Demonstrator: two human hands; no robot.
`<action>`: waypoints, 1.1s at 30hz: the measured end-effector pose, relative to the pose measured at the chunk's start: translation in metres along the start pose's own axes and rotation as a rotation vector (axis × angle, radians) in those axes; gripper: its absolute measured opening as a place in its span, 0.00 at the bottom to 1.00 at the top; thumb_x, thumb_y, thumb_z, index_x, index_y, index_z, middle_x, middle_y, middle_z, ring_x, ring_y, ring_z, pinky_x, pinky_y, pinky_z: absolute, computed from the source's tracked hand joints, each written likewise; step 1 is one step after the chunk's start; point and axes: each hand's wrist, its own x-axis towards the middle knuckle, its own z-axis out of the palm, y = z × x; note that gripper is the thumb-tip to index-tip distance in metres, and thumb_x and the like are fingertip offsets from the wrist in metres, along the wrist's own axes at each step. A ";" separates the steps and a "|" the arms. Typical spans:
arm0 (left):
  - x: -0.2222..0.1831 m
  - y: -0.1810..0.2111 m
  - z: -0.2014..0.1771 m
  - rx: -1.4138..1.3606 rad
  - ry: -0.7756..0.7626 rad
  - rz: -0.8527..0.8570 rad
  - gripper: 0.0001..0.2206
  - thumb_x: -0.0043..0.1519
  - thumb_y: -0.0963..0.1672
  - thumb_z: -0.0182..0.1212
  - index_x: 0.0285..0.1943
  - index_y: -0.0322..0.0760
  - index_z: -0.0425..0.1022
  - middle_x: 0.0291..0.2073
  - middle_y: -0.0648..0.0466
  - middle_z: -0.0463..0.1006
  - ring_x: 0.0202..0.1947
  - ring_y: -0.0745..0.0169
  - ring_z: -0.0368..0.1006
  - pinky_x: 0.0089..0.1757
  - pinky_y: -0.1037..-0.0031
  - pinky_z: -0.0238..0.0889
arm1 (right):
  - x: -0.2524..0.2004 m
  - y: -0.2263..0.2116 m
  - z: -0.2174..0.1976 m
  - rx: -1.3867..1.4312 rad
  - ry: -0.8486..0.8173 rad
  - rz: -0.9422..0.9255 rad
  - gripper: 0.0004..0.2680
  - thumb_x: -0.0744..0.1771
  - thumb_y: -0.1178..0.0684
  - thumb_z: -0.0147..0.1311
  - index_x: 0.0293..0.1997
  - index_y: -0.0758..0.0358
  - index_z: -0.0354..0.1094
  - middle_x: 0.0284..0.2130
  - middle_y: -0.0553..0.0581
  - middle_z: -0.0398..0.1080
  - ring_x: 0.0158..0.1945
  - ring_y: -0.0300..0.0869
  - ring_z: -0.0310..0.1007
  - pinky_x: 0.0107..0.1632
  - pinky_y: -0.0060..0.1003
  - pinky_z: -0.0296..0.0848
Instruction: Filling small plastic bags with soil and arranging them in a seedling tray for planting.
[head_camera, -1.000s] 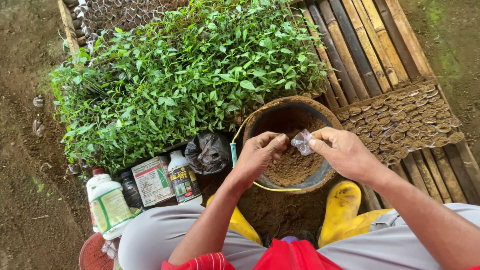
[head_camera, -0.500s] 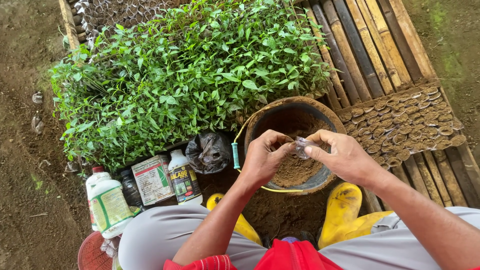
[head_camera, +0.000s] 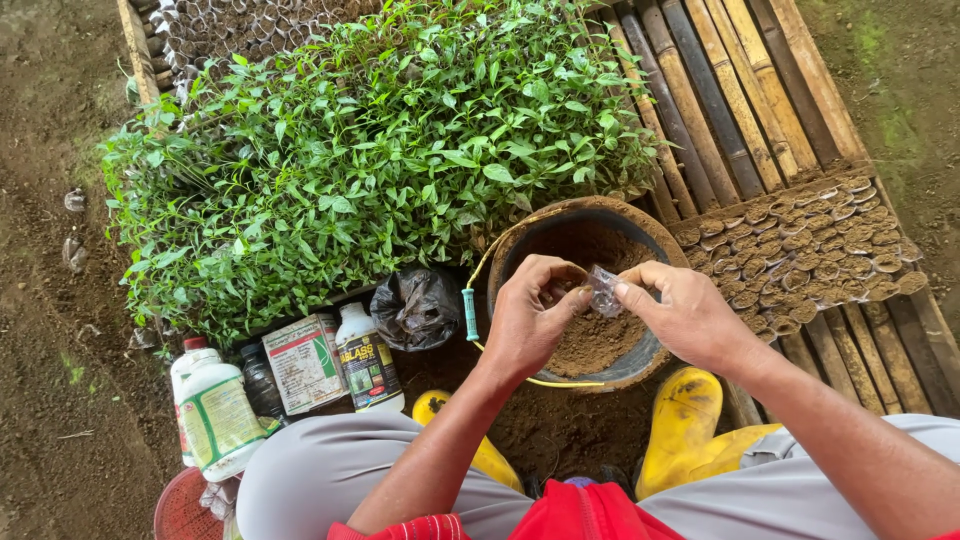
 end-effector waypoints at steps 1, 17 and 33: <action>0.000 0.000 0.001 0.000 -0.001 0.000 0.09 0.59 0.43 0.70 0.47 0.39 0.81 0.39 0.52 0.78 0.34 0.67 0.74 0.36 0.76 0.68 | 0.000 0.002 0.000 0.000 0.001 0.000 0.12 0.70 0.47 0.51 0.41 0.64 0.78 0.49 0.62 0.79 0.60 0.56 0.74 0.64 0.55 0.65; 0.000 -0.012 0.004 0.030 -0.015 -0.040 0.11 0.57 0.41 0.72 0.47 0.37 0.81 0.43 0.51 0.76 0.36 0.66 0.72 0.37 0.74 0.69 | -0.003 -0.001 0.003 -0.025 -0.013 -0.047 0.11 0.70 0.47 0.51 0.39 0.65 0.77 0.46 0.63 0.80 0.58 0.55 0.75 0.62 0.54 0.67; 0.002 -0.008 0.001 -0.084 -0.052 -0.172 0.07 0.65 0.45 0.64 0.47 0.38 0.83 0.42 0.54 0.79 0.35 0.73 0.72 0.38 0.77 0.69 | 0.006 0.015 0.008 0.016 -0.019 -0.020 0.14 0.72 0.45 0.46 0.39 0.64 0.76 0.34 0.67 0.78 0.46 0.55 0.78 0.57 0.55 0.70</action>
